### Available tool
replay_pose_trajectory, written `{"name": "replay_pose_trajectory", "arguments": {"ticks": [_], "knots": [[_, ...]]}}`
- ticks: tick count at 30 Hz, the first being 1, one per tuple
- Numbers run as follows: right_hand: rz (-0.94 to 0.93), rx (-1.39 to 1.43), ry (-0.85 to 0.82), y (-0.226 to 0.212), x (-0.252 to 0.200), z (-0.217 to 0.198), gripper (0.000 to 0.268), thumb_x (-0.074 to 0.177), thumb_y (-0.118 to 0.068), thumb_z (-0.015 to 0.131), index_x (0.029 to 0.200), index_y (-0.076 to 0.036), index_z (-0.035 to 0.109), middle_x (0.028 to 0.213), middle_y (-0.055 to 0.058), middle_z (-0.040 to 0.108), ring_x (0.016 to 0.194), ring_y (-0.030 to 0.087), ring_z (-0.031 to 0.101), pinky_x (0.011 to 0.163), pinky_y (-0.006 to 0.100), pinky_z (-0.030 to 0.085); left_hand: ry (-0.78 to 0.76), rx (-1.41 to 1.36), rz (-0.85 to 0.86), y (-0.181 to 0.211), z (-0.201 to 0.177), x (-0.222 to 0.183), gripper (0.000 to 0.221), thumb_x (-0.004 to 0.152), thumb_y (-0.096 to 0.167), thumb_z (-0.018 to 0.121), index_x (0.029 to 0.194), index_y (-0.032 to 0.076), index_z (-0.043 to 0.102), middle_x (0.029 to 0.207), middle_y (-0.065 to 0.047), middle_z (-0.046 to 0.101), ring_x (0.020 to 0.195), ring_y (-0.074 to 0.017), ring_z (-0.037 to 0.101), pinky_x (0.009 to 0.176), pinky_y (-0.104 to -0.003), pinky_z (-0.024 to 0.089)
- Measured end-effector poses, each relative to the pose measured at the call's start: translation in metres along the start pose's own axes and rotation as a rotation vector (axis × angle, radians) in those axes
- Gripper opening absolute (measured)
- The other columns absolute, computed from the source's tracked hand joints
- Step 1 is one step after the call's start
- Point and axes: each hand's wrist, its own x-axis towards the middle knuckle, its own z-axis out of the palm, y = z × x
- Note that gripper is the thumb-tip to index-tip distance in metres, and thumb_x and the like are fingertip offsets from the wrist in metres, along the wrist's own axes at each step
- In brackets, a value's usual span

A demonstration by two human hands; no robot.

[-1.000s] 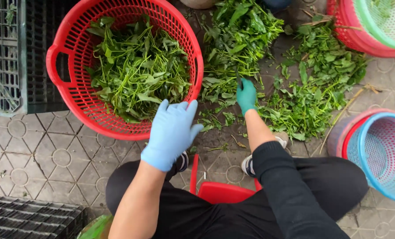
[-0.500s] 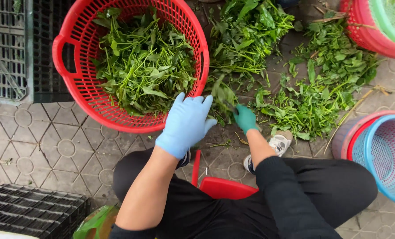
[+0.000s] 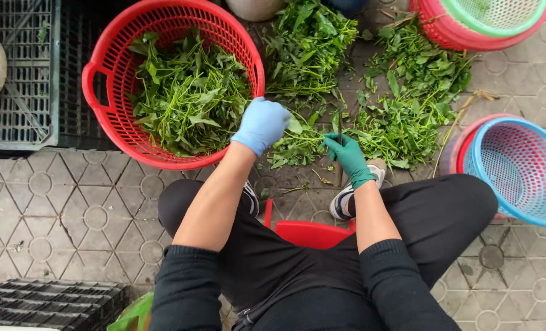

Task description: Sorting and trimming leafy green vegetables using a knife and placing them into a basket.

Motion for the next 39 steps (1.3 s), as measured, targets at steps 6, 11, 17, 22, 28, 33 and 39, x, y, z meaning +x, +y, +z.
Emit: {"name": "replay_pose_trajectory", "arguments": {"ticks": [6, 11, 17, 22, 28, 33, 39], "knots": [[0.076, 0.192, 0.046, -0.034, -0.022, 0.009, 0.027, 0.099, -0.015, 0.09, 0.116, 0.0, 0.076, 0.079, 0.008, 0.068, 0.059, 0.016, 0.062, 0.06, 0.036, 0.055, 0.451, 0.137, 0.403, 0.056, 0.037, 0.004, 0.029, 0.066, 0.046, 0.092, 0.067, 0.024, 0.072, 0.064, -0.003, 0.064, 0.064, -0.0277, 0.063, 0.078, -0.051, 0.051], [0.053, 0.157, 0.034, -0.112, -0.069, 0.024, 0.049, 0.109, -0.049, 0.059, 0.116, -0.004, 0.078, 0.08, 0.01, 0.067, 0.063, 0.018, 0.059, 0.068, 0.039, 0.052, 0.504, 0.111, 0.314, 0.049, 0.038, 0.014, 0.02, 0.071, 0.03, 0.09, 0.069, 0.021, 0.072, 0.063, -0.004, 0.062, 0.063, -0.0295, 0.064, 0.071, -0.05, 0.049], [-0.051, 0.349, -0.052, -0.091, -0.056, 0.034, 0.046, 0.118, -0.044, 0.056, 0.147, -0.011, 0.068, 0.116, 0.014, 0.072, 0.068, 0.017, 0.068, 0.068, 0.035, 0.059, 0.384, -0.005, 0.102, 0.037, 0.044, 0.028, 0.024, 0.086, 0.041, 0.086, 0.076, 0.021, 0.077, 0.066, -0.005, 0.068, 0.065, -0.0312, 0.071, 0.072, -0.05, 0.053], [-0.112, 0.461, 0.028, -0.051, -0.03, 0.039, 0.032, 0.118, -0.022, 0.062, 0.147, -0.009, 0.066, 0.127, 0.012, 0.079, 0.067, 0.016, 0.069, 0.064, 0.031, 0.058, 0.454, -0.046, 0.158, 0.062, 0.035, 0.02, 0.021, 0.08, 0.036, 0.087, 0.07, 0.023, 0.073, 0.063, -0.003, 0.065, 0.063, -0.0295, 0.07, 0.068, -0.048, 0.054], [0.109, 0.662, 0.391, -0.096, -0.023, 0.015, 0.029, 0.101, -0.035, 0.081, 0.084, -0.012, 0.082, 0.058, 0.006, 0.07, 0.049, 0.017, 0.068, 0.059, 0.027, 0.059, 0.404, 0.087, 0.181, 0.061, -0.028, -0.005, 0.023, 0.07, 0.017, 0.087, 0.055, 0.023, 0.07, 0.052, -0.001, 0.062, 0.052, -0.0293, 0.064, 0.062, -0.051, 0.049], [0.217, 0.526, 0.434, 0.12, 0.051, -0.045, 0.046, 0.11, -0.049, 0.071, 0.119, -0.005, 0.083, 0.072, 0.011, 0.069, 0.063, 0.026, 0.069, 0.066, 0.043, 0.058, 0.388, 0.197, -0.215, -0.063, -0.103, -0.043, 0.038, 0.075, 0.044, 0.098, 0.086, 0.016, 0.075, 0.077, -0.012, 0.072, 0.075, -0.0365, 0.071, 0.088, -0.053, 0.045], [0.546, 0.294, 0.389, 0.237, 0.059, 0.006, 0.029, 0.102, -0.032, 0.073, 0.106, -0.006, 0.086, 0.078, 0.014, 0.075, 0.064, 0.026, 0.068, 0.065, 0.046, 0.06, 0.192, 0.208, -0.425, -0.12, -0.093, -0.096, 0.055, 0.1, 0.069, 0.08, 0.097, 0.014, 0.076, 0.088, -0.014, 0.078, 0.081, -0.0403, 0.077, 0.093, -0.052, 0.047]]}}
